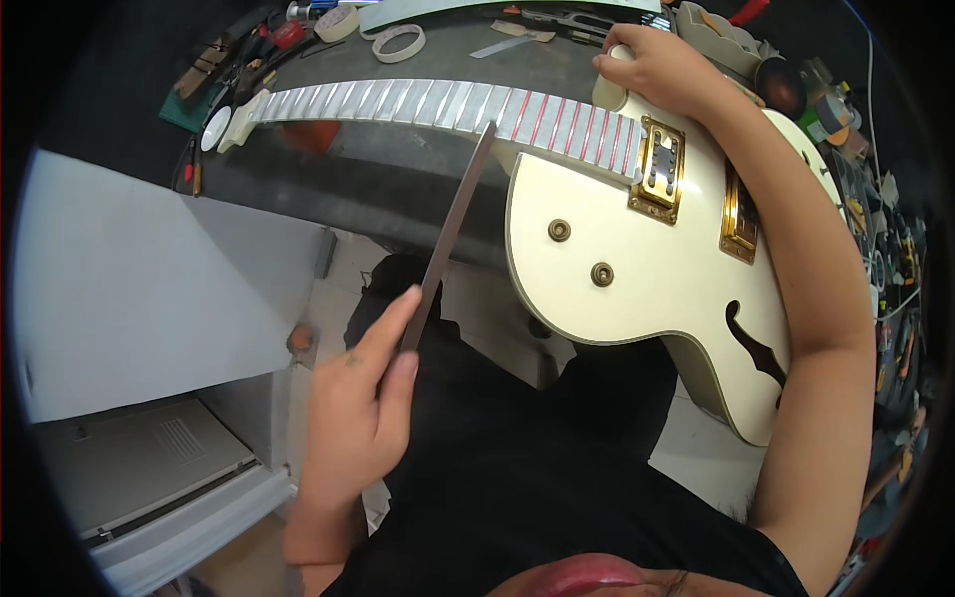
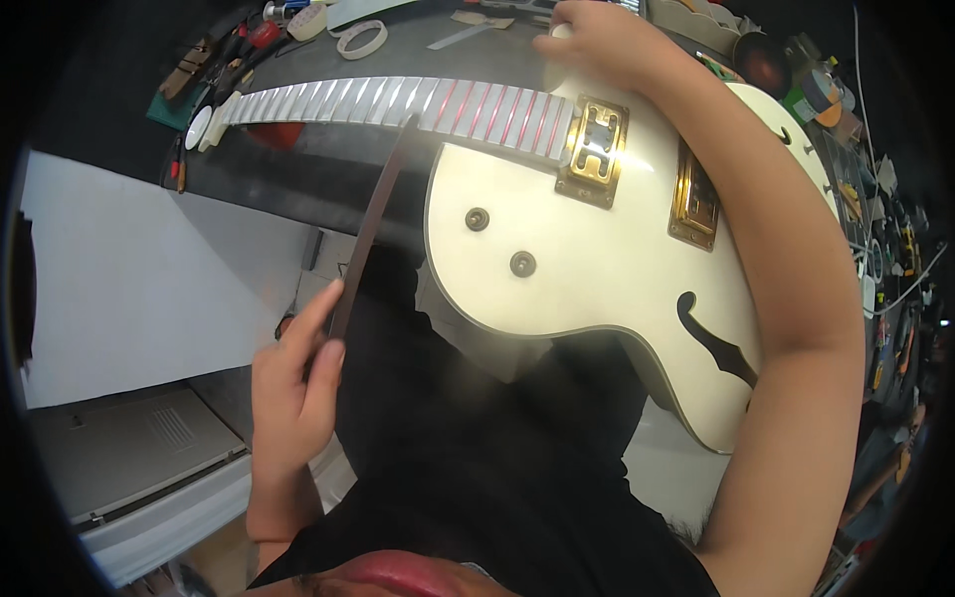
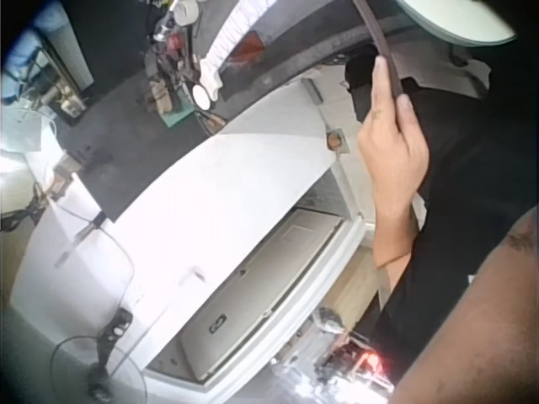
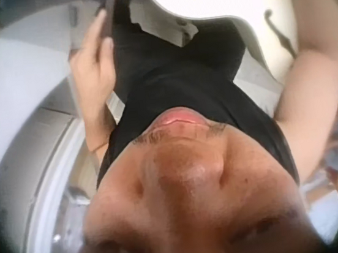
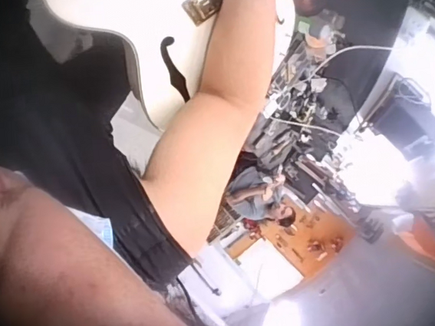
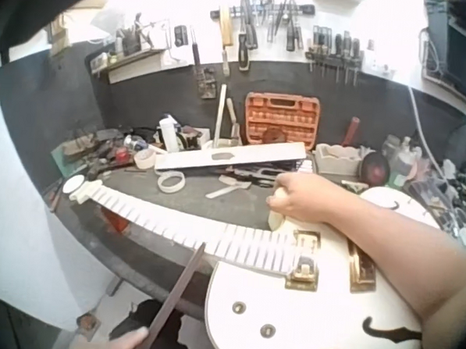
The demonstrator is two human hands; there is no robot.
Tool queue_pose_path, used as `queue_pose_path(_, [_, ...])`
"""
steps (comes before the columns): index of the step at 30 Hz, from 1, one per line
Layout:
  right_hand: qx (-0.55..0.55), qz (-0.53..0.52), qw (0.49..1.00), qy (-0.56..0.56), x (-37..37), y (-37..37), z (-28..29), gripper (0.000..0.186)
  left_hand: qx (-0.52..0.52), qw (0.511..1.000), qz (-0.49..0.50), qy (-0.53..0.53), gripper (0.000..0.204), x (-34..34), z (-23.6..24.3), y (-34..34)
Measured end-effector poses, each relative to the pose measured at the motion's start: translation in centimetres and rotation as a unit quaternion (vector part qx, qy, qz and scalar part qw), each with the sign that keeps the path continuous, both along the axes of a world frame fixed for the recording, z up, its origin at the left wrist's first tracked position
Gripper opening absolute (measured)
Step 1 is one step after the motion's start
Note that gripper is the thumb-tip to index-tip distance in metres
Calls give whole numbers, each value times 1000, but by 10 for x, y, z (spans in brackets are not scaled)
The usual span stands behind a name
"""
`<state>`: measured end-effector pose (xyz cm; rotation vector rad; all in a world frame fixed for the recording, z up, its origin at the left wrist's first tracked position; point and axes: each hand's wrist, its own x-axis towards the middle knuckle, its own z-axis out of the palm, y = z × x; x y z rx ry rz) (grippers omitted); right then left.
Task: The person uses a metal file to smooth the edges of the frets on a white electric guitar's fretboard. The guitar is held in the lap while the person files the frets one by one, moving from the lower frets toward the headstock. The person occasionally pauses to inspect the frets and reposition the guitar.
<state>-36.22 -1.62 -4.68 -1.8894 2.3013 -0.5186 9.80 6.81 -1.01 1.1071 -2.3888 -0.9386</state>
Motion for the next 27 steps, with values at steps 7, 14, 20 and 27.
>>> queue_pose_path(7, [1,24,1000,-15,14,-13,8,43,-121,992,-20,36,37,-97,14,-82])
queue_pose_path(14, [-1,28,1000,-7,-6,4,3,44,14,1000,-2,3,46,-33,10,-24])
queue_pose_path(20, [21,8,1000,16,-1,-2,2,46,-32,999,-1,-14,47,-46,15,-34])
queue_pose_path(27, [6,15,1000,3,11,-12,6,47,-70,997,0,40,42,-96,9,-77])
